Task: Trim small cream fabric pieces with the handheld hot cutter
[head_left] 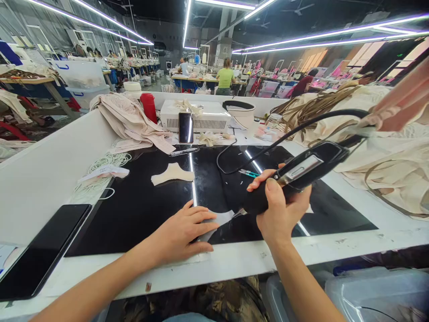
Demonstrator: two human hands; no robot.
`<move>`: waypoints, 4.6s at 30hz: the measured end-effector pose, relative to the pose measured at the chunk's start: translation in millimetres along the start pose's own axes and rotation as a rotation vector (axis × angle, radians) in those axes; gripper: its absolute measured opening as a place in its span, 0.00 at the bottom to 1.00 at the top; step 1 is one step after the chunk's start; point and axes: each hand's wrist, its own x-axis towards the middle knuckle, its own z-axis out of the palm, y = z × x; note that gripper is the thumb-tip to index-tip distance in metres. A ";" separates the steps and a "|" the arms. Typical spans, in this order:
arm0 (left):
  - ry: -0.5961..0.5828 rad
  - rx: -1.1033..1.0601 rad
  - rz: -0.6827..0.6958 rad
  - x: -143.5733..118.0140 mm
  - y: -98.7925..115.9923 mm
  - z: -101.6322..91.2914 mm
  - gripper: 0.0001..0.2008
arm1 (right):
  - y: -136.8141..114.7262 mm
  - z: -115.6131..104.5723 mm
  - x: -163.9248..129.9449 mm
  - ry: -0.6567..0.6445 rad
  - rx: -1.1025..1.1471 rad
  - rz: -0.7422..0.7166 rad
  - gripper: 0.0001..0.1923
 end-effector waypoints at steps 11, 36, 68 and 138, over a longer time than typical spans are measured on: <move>0.089 -0.042 -0.169 -1.3 -2.3 -0.1 0.20 | -2.0 1.6 -0.4 0.000 -0.042 0.021 0.14; 0.336 -0.662 -0.420 -4.3 -17.7 -2.9 0.10 | 15.9 4.1 -38.4 -1.009 -0.609 0.015 0.08; 0.412 0.230 -0.663 8.1 -114.7 -49.5 0.08 | 128.5 105.9 -20.0 -0.901 -1.003 -0.244 0.16; 0.152 0.393 -0.036 119.4 62.3 81.1 0.16 | 5.3 -171.2 -7.2 -0.683 -0.903 0.349 0.14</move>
